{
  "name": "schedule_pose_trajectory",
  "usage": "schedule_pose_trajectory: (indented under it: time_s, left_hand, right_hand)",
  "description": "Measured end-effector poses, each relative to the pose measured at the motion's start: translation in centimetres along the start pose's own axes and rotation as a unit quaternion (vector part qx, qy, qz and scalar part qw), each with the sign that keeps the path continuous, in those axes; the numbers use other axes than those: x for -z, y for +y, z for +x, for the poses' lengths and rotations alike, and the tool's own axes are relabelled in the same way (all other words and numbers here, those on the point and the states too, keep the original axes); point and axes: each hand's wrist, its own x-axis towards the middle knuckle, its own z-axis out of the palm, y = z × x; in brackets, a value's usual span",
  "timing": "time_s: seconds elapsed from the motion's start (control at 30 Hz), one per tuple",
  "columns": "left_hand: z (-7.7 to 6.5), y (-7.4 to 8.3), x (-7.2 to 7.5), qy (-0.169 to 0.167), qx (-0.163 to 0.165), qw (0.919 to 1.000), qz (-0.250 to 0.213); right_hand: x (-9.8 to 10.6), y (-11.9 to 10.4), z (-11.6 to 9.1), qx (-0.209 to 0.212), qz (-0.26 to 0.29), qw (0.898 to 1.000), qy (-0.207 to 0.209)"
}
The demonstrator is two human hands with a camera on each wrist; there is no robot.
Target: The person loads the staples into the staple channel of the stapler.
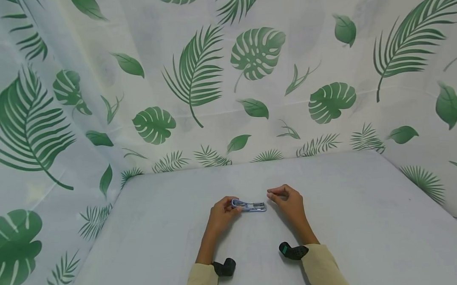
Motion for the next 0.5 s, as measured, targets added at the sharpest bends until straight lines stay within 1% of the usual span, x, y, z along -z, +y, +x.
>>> schedule_pose_trajectory:
  time_s: [0.07,0.17,0.37,0.5]
  left_hand:
    - [0.00,-0.06,-0.02,0.000,-0.004,1.0000,0.000]
    - [0.03,-0.14,-0.08,0.001,-0.002,1.0000,-0.002]
    - [0.09,-0.25,-0.14,0.003,-0.001,1.0000,0.002]
    - [0.12,-0.21,-0.08,0.003,-0.003,1.0000,0.001]
  right_hand:
    - [0.06,-0.05,-0.09,0.003,0.000,1.000,0.000]
    - [0.13,-0.18,-0.19,0.008,-0.007,1.000,0.002]
    - [0.10,-0.12,-0.22,0.031,-0.024,0.999,0.017]
    - [0.06,-0.06,-0.08,0.031,-0.027,0.999,0.014]
